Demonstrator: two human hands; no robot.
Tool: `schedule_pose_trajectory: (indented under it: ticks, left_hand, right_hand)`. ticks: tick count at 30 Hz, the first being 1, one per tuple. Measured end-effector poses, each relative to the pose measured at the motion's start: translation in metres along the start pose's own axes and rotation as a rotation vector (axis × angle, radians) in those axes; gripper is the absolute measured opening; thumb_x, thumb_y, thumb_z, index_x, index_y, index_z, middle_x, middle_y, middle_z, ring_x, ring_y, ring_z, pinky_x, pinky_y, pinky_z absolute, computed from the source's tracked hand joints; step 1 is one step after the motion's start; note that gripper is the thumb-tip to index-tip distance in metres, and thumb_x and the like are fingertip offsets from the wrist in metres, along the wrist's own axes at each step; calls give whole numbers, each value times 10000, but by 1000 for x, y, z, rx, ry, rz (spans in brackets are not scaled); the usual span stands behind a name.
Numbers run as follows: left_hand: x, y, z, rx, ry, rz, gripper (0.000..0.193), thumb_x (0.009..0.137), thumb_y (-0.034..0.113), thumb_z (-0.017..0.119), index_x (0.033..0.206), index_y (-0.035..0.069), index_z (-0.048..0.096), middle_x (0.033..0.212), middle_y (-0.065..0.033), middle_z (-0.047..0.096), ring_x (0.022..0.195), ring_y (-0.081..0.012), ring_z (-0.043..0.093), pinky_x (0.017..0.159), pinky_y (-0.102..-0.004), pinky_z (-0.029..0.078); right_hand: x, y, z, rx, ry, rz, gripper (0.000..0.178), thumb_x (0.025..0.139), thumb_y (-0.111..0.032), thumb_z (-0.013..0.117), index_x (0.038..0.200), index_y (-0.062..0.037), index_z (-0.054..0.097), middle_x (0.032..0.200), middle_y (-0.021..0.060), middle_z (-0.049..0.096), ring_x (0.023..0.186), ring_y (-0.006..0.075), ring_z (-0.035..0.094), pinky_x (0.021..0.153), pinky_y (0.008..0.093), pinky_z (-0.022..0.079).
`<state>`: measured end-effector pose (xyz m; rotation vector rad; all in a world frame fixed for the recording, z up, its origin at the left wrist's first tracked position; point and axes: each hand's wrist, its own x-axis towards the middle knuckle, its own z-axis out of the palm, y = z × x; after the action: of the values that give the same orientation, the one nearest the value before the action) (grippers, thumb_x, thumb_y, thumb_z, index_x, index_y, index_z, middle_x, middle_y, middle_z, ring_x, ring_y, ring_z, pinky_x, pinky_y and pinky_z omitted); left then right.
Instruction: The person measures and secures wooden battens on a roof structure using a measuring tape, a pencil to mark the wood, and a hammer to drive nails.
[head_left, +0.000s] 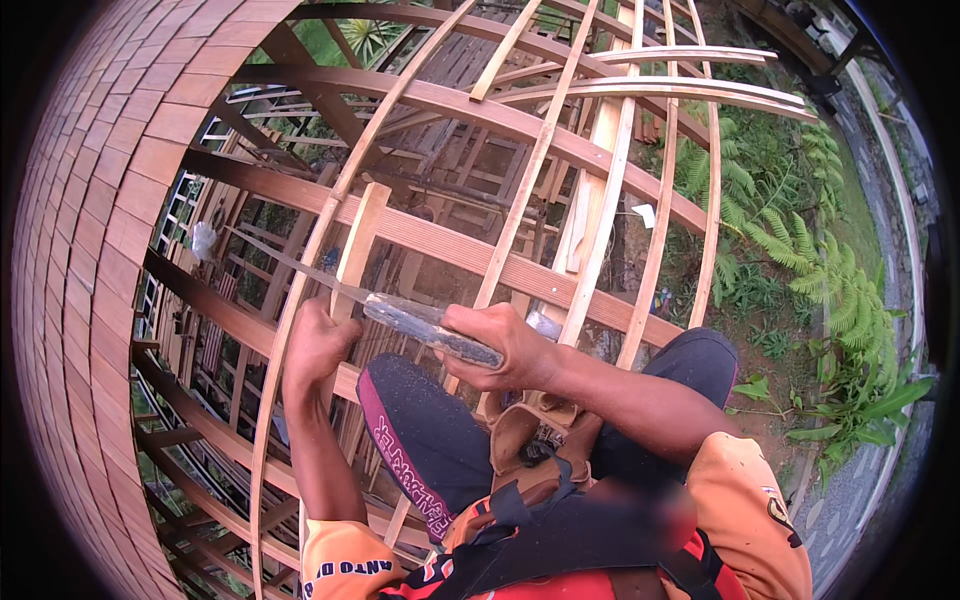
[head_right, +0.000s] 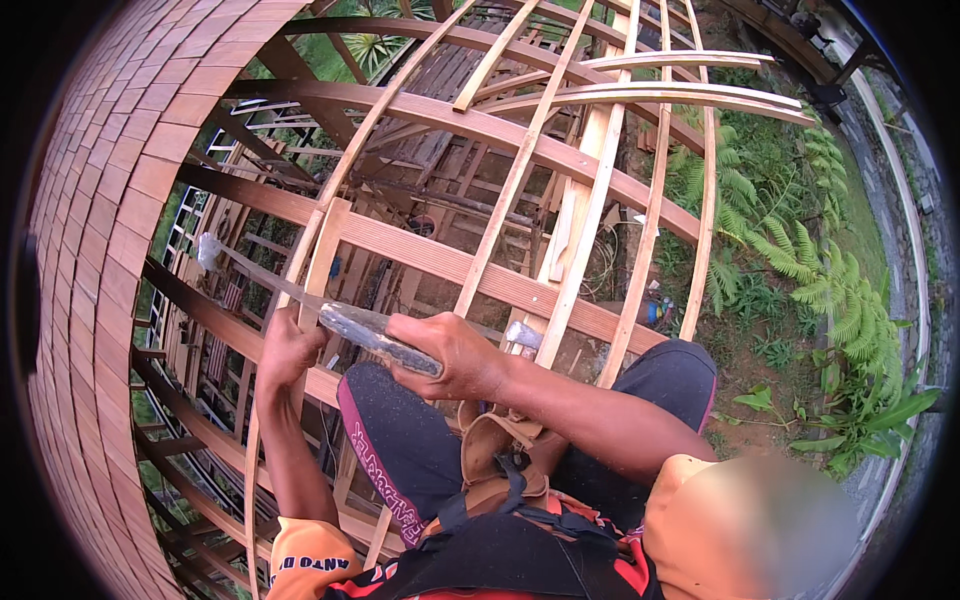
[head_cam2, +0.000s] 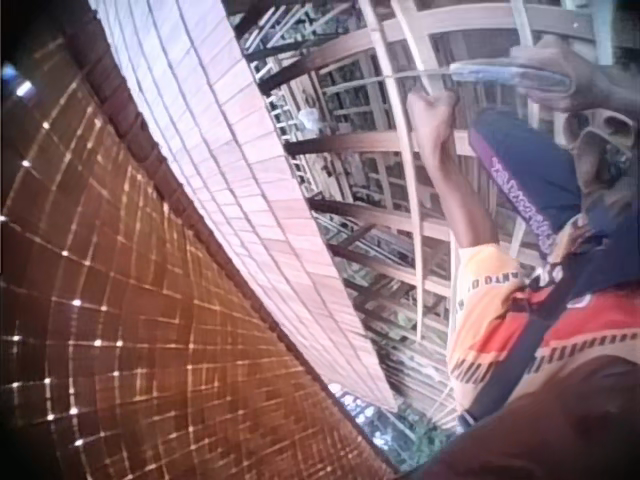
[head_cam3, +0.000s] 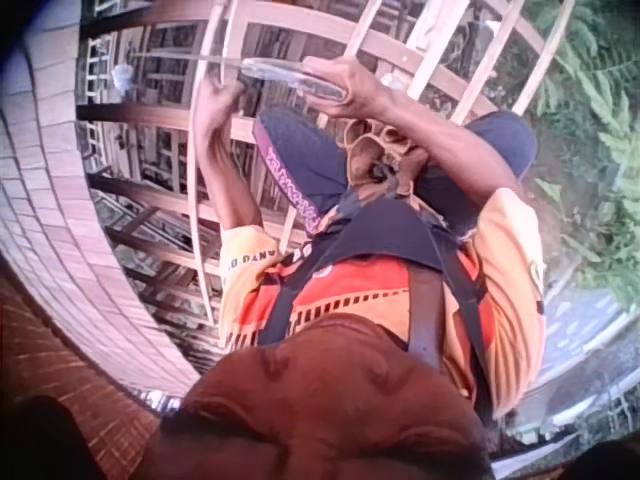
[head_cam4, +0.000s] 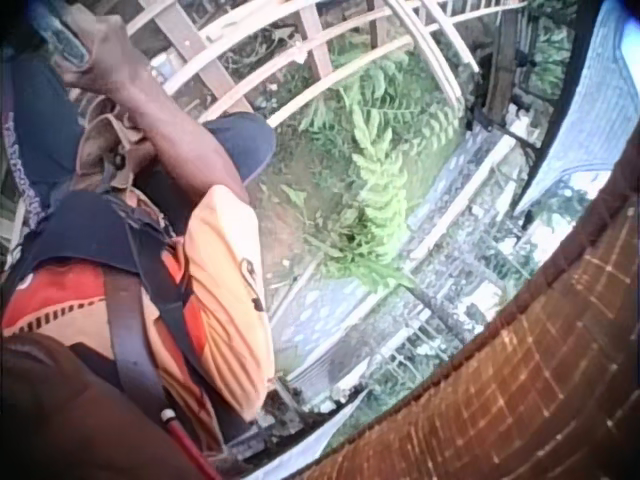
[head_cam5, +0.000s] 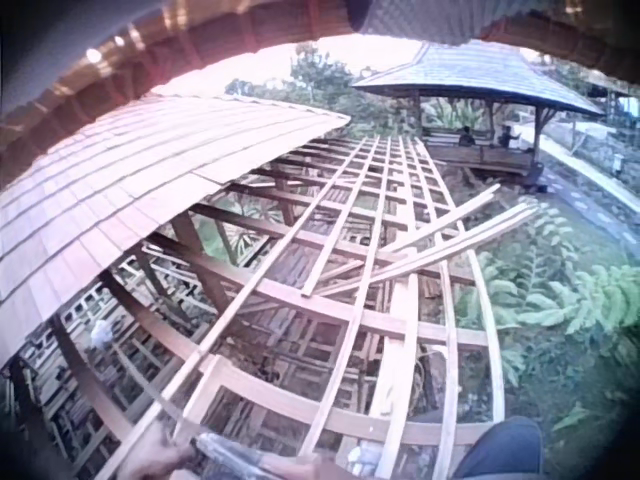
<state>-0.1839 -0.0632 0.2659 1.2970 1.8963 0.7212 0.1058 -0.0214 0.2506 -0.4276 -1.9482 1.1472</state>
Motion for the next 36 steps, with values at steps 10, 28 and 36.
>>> schedule_pose_trajectory:
  ticks: [10,28,36]
  left_hand:
    - [-2,6,2,-41,-37,-16,160,747,64,633,862,-45,659,602,8,531,490,-78,469,447,-266,357]
    - [-18,6,-40,-60,-88,-87,77,727,44,601,754,-22,571,605,18,504,494,-71,445,438,-286,345]
    - [-21,5,-43,-112,-102,-119,79,752,65,633,782,-6,613,596,37,495,472,-61,456,423,-263,345]
  right_hand:
    - [4,-1,4,-3,-44,24,195,820,-87,737,835,-2,562,730,163,550,624,352,613,543,390,464]
    - [-71,-28,-49,-33,-139,68,167,760,-81,724,863,-31,603,728,162,618,626,346,652,564,409,504]
    - [-59,-28,-35,36,-128,64,141,776,-67,728,847,-18,616,703,124,612,568,294,635,529,369,488]
